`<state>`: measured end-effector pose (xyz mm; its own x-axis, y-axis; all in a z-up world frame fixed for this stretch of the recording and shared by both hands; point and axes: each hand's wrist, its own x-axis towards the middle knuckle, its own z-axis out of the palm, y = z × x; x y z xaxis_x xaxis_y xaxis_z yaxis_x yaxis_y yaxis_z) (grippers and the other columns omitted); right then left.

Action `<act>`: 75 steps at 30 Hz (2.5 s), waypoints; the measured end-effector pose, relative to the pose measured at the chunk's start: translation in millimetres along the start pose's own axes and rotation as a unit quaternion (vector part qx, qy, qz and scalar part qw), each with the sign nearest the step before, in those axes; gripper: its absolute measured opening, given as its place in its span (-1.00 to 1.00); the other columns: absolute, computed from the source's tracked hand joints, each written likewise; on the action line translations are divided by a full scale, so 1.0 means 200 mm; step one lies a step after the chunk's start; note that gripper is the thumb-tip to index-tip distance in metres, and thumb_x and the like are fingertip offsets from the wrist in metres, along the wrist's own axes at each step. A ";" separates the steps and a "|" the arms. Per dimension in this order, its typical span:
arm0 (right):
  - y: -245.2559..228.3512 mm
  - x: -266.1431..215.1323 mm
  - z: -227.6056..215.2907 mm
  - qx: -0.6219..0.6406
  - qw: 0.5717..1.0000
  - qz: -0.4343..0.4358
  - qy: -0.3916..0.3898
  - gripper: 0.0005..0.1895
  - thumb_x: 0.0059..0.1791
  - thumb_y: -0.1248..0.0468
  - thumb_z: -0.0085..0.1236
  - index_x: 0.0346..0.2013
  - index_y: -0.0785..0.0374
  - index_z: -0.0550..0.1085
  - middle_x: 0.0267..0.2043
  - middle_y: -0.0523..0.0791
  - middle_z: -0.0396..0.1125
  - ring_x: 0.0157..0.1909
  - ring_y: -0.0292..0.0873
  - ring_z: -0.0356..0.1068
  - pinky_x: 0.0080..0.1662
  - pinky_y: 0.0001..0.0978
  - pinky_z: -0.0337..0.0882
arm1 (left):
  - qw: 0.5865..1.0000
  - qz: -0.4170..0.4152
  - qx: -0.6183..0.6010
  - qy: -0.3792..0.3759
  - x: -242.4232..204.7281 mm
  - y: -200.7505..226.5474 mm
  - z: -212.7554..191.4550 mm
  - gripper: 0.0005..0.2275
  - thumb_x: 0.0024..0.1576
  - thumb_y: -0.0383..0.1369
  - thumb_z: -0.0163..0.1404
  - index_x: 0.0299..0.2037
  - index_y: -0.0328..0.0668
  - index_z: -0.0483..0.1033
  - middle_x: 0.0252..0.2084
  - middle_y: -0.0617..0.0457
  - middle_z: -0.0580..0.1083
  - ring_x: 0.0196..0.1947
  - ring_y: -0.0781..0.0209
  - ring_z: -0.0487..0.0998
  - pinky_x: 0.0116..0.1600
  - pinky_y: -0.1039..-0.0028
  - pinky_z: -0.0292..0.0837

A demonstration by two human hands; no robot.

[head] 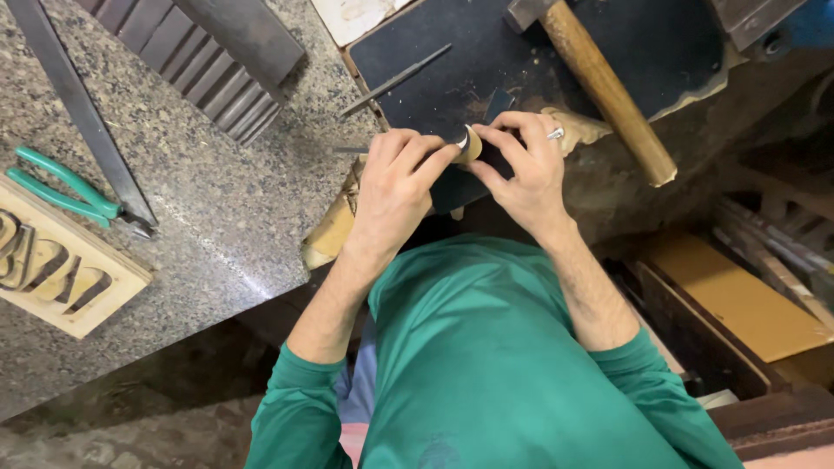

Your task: The person uses a hammer and chisel to shape a wooden piece, then uses pliers to adjust metal components within a wooden template. The person then uses a file and a grinding machine to smooth and shape the wooden piece.

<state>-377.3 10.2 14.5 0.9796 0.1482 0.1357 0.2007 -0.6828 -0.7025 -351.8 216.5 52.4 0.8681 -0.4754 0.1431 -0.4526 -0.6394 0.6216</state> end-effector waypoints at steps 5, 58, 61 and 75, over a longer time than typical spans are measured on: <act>0.02 -0.03 0.00 0.016 1.000 0.001 0.013 -0.53 -0.17 0.31 0.55 0.00 0.23 0.58 -0.04 -0.10 0.33 0.01 -0.03 0.30 0.06 -0.15 0.28 | 1.000 0.004 0.029 -0.001 0.00 0.00 0.02 -0.67 0.00 -0.57 0.10 0.00 -0.23 0.58 -0.06 0.07 0.50 -0.03 0.06 0.46 0.07 0.24 0.38; -0.24 -0.09 -0.52 0.191 0.979 -0.017 0.073 -0.67 -0.11 0.49 0.35 -0.06 0.29 0.54 -0.07 -0.05 0.47 -0.05 0.00 0.48 0.01 -0.24 0.47 | 0.866 -0.146 -0.475 0.052 0.21 0.68 -0.13 -0.75 0.13 -0.73 0.04 -0.05 -0.30 0.61 -0.09 0.01 0.50 -0.23 0.25 0.51 -0.18 0.52 0.46; -0.11 -0.14 -0.71 0.069 0.990 -0.043 0.113 -0.69 -0.11 0.41 0.39 -0.09 0.28 0.54 -0.06 -0.02 0.46 -0.01 0.04 0.46 0.05 -0.19 0.45 | 0.911 -0.101 -0.394 0.068 0.36 0.74 -0.16 -0.73 0.08 -0.74 0.01 -0.11 -0.25 0.62 -0.10 0.02 0.49 -0.25 0.20 0.52 -0.18 0.47 0.48; 1.71 -1.50 -1.62 -0.114 0.812 0.572 -0.016 -0.27 -0.13 -0.28 0.30 -0.13 0.39 0.59 -0.36 0.12 0.50 -0.19 0.17 0.49 -0.04 -0.05 0.44 | 0.976 0.131 -0.077 0.154 1.39 0.39 0.27 -0.72 0.00 -0.70 0.10 -0.13 -0.22 0.64 -0.11 -0.01 0.50 -0.02 0.00 0.49 0.08 0.28 0.44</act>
<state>-598.6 -500.1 -40.9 0.5256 -0.6610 -0.5355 -0.8405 -0.5007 -0.2069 -156.7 1.4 100.2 0.7576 -0.3908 0.5228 -0.6518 -0.4105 0.6377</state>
